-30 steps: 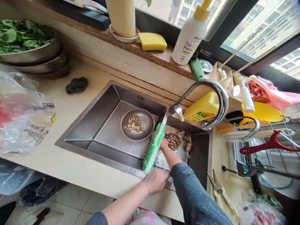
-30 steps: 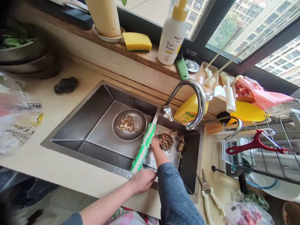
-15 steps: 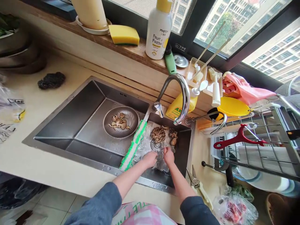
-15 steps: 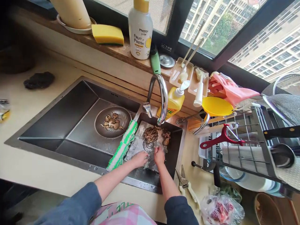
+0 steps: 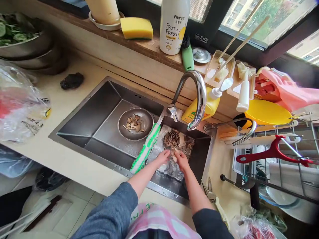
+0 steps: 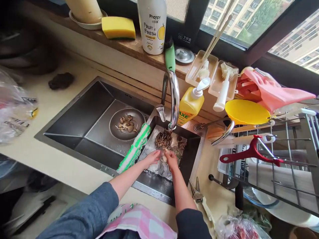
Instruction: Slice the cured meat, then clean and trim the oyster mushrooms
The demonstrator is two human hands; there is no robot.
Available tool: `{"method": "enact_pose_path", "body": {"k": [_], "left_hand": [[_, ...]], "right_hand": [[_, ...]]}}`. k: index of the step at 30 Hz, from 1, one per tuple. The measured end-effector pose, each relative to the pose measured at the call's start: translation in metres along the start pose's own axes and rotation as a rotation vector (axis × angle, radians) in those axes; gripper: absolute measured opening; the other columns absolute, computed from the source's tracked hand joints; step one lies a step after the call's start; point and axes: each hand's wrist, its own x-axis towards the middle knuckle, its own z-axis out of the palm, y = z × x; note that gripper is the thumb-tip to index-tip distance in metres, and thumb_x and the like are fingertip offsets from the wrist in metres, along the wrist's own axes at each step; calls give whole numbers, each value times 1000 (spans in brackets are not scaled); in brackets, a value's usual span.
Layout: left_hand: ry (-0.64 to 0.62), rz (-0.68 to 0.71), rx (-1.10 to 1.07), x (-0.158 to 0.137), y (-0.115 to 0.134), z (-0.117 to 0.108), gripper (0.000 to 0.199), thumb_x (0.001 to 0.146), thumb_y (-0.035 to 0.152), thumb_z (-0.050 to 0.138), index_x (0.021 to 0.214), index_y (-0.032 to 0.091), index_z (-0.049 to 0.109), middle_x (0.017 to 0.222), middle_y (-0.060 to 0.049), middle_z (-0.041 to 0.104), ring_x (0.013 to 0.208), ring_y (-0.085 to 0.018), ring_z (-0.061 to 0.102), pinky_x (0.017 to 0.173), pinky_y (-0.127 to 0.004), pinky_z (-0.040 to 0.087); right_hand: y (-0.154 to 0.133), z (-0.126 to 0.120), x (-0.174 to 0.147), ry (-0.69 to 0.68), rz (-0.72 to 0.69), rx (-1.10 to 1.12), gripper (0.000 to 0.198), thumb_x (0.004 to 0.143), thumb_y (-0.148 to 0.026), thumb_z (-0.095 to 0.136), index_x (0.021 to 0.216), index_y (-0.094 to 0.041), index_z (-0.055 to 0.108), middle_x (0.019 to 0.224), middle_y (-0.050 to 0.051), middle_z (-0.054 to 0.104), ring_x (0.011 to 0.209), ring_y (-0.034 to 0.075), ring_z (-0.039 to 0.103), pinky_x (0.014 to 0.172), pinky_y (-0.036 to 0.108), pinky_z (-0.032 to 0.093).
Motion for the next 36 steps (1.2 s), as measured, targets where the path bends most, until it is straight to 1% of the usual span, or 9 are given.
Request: {"method": "enact_pose_path", "body": {"k": [3,5,9,14,17,20,24,30,36], "left_hand": [[-140,21,-427,-15,3,3,44,77,52,57,106,18,53,96,-6,63,74,-12,60,66,-23,45],[-179,37,-573,-28,2,2,40,71,45,67,96,16,55,88,-5,64,69,-11,59,64,-22,45],[-178,47,-661,-49,0,-2,34,69,40,70,83,15,53,78,-3,63,65,-11,59,63,-23,46],[-176,40,-634,-68,9,-5,33,74,42,65,87,16,52,79,-4,64,67,-14,62,63,-29,50],[-159,43,-639,-81,19,-8,34,74,42,65,93,17,52,83,-4,64,66,-14,62,62,-30,50],[-225,98,-650,-96,26,-14,44,69,40,70,104,20,53,97,-6,63,76,-15,62,67,-30,49],[-285,217,-526,-109,28,-15,58,53,22,81,104,18,54,98,-5,63,81,-15,60,71,-26,46],[-91,364,-359,-110,26,-9,39,56,23,75,91,14,59,82,-2,64,74,-14,57,70,-26,43],[-93,546,-113,-111,26,-7,23,67,30,67,81,13,61,72,0,59,70,-12,52,71,-25,39]], "right_hand": [[-9,5,-42,-176,43,158,48,65,-36,59,111,-23,57,108,6,65,89,20,62,71,30,49],[-20,6,-65,-255,35,269,57,60,-27,63,116,-26,53,117,5,61,97,20,60,77,30,48],[-38,4,-93,-186,-8,297,56,54,-23,72,107,-25,55,107,5,64,88,19,62,74,30,49],[-51,-2,-109,-110,64,326,32,57,-35,75,81,-19,61,75,1,67,66,15,62,64,28,51],[-58,-2,-116,-90,83,394,34,58,-39,74,85,-20,65,82,1,68,70,14,63,68,28,52],[-64,1,-122,-106,78,460,36,57,-36,76,88,-20,67,89,2,69,76,14,64,72,27,53],[-69,5,-127,-3,75,474,31,54,-33,78,79,-18,67,77,1,68,68,12,63,68,25,54],[-70,3,-129,82,35,497,33,51,-31,80,75,-17,63,67,-2,64,58,10,59,56,23,52],[-66,4,-128,97,25,478,33,52,-33,79,75,-18,61,65,-4,60,56,9,57,58,24,51]]}}
